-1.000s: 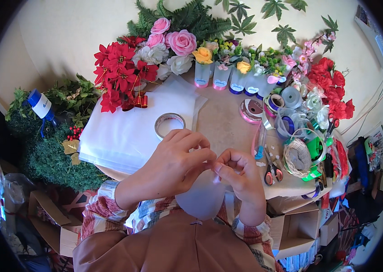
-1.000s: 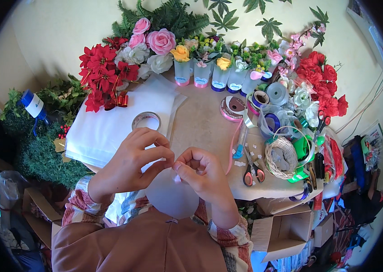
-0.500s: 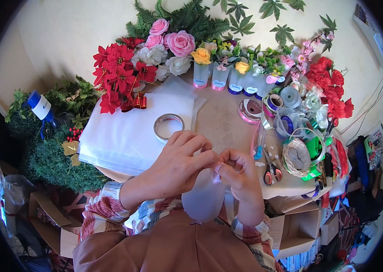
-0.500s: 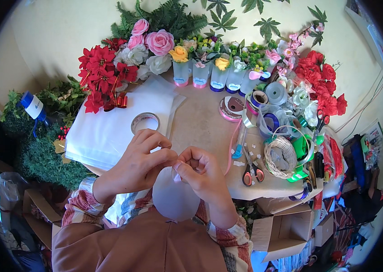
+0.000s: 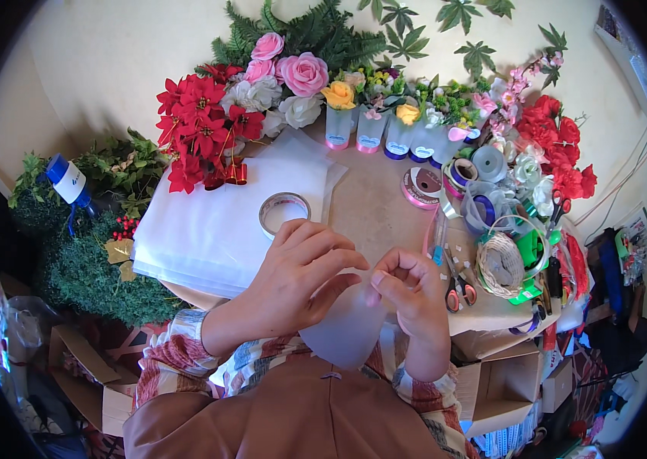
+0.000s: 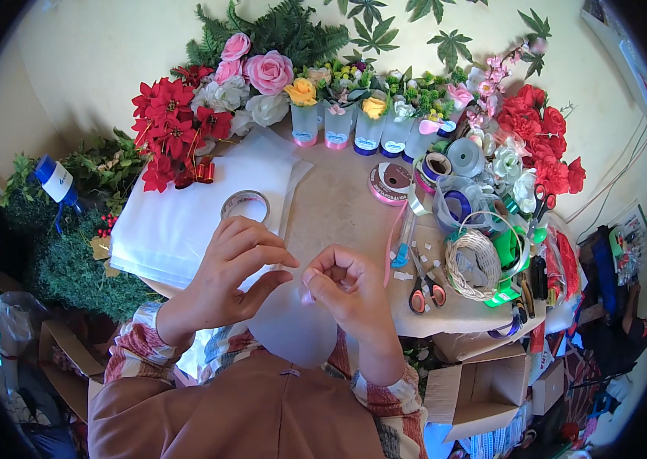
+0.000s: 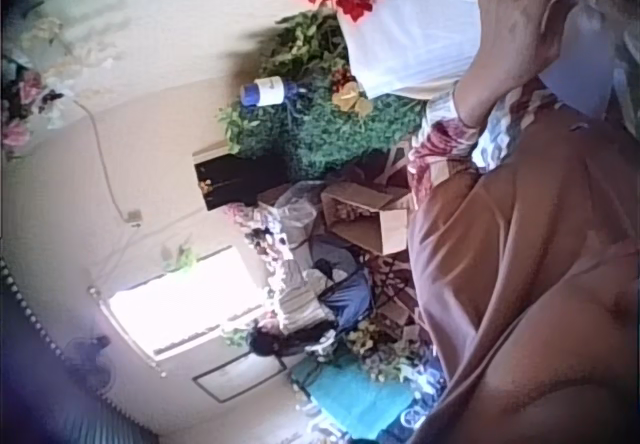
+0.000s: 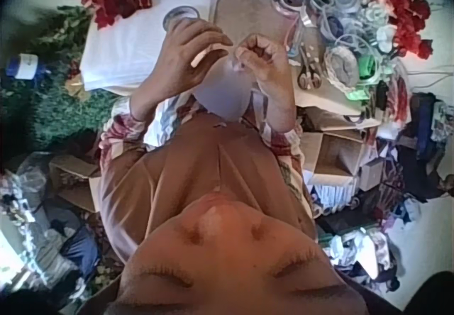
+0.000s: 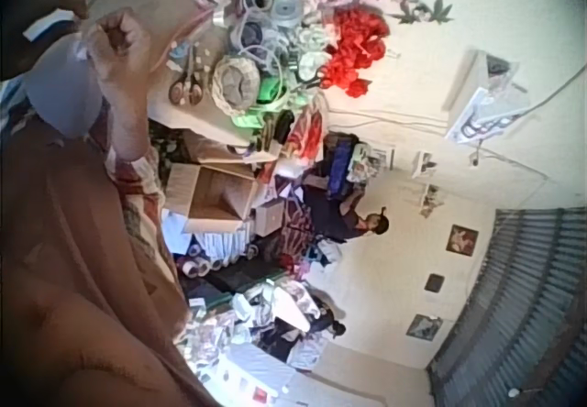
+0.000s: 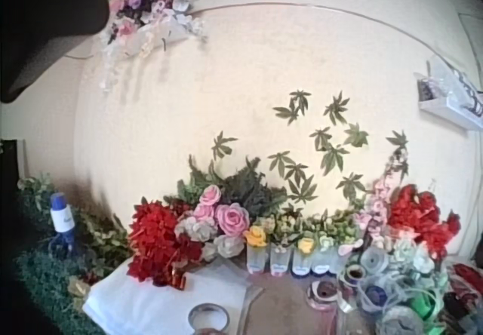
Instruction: The person cuts a pink ribbon and wraps it around the rim of a small plastic vase. They then insert a yellow artificial rose into the vase and adjust its position. Finally, they handle a piece of translucent wrapping paper, folding and taping it.
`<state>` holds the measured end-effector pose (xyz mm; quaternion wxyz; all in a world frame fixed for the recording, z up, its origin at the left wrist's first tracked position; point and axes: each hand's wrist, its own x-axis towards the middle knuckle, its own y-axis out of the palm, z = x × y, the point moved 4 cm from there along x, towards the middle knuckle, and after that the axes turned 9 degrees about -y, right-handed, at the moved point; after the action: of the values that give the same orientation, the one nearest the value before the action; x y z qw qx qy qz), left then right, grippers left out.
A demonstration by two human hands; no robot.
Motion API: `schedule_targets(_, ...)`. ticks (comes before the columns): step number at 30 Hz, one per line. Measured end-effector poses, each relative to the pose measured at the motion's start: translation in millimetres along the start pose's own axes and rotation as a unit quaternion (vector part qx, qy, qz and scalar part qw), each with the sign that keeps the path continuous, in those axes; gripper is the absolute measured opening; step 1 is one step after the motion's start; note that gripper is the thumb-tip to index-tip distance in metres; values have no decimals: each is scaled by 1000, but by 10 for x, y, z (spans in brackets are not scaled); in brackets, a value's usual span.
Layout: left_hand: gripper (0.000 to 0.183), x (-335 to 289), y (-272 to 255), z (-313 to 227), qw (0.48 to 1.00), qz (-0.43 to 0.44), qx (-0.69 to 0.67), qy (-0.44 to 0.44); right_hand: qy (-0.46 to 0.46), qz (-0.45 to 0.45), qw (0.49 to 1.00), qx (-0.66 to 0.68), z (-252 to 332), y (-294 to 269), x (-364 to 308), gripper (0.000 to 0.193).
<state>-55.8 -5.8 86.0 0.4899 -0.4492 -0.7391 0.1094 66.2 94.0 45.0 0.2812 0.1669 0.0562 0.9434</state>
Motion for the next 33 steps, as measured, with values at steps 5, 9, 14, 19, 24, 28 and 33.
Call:
schedule_targets(5,24,10,-14,-10,1000,7,17,13,2,14,1000,-8,11,17,-8,11)
schedule_targets(9,22,14,-9,-10,1000,17,23,10,17,18,1000,-6,6,16,-15,12)
schedule_targets(14,21,23,-15,-35,998,27,57,31,13,25,1000,-4,0,16,-11,12)
schedule_targets(19,28,13,8,-53,996,33,78,39,18,19,1000,-9,-5,36,-23,13)
schedule_targets(24,36,7,75,-40,992,15,114,56,6,4,1000,2,-41,26,-11,13)
schedule_targets(28,40,-40,104,-46,984,8,160,73,2,-10,1000,15,-90,25,-11,11)
schedule_targets(33,44,-74,137,-58,977,-3,191,91,4,-21,999,30,-120,13,-12,9)
